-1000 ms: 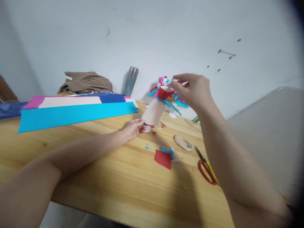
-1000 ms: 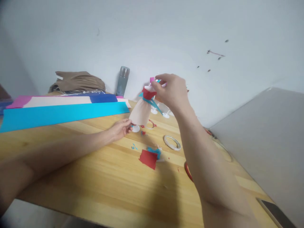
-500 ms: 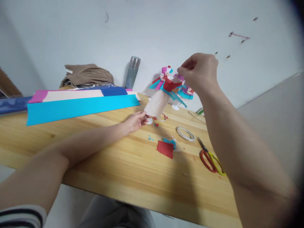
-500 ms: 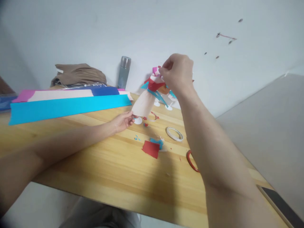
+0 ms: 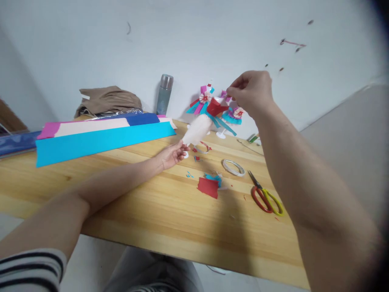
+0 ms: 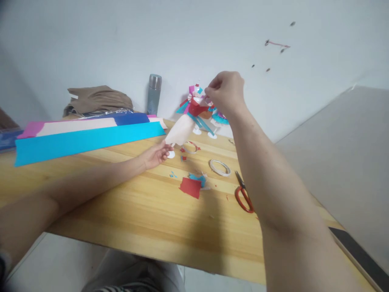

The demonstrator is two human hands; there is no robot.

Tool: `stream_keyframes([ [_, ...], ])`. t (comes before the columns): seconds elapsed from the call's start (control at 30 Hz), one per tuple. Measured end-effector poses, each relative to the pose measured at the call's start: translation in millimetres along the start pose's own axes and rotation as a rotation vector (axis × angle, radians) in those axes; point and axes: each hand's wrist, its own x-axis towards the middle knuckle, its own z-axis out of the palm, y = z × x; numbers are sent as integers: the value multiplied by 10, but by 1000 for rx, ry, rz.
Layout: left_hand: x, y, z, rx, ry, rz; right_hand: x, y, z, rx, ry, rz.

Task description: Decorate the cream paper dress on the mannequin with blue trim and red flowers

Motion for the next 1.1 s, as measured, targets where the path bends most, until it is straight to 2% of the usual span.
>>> stream_keyframes([
  [0.17, 37, -20, -46, 12, -34, -3, 24, 108, 10, 24, -17, 39],
  [0.5, 25, -17, -18, 12, -51, -2, 50, 110, -1, 12, -14, 54],
  [0.77, -63, 38, 62, 14, -32, -18, 63, -33, -6, 2, -12, 51],
  [1.1, -62, 57, 49, -24, -33, -36, 88, -100, -3, -43, -13, 31],
])
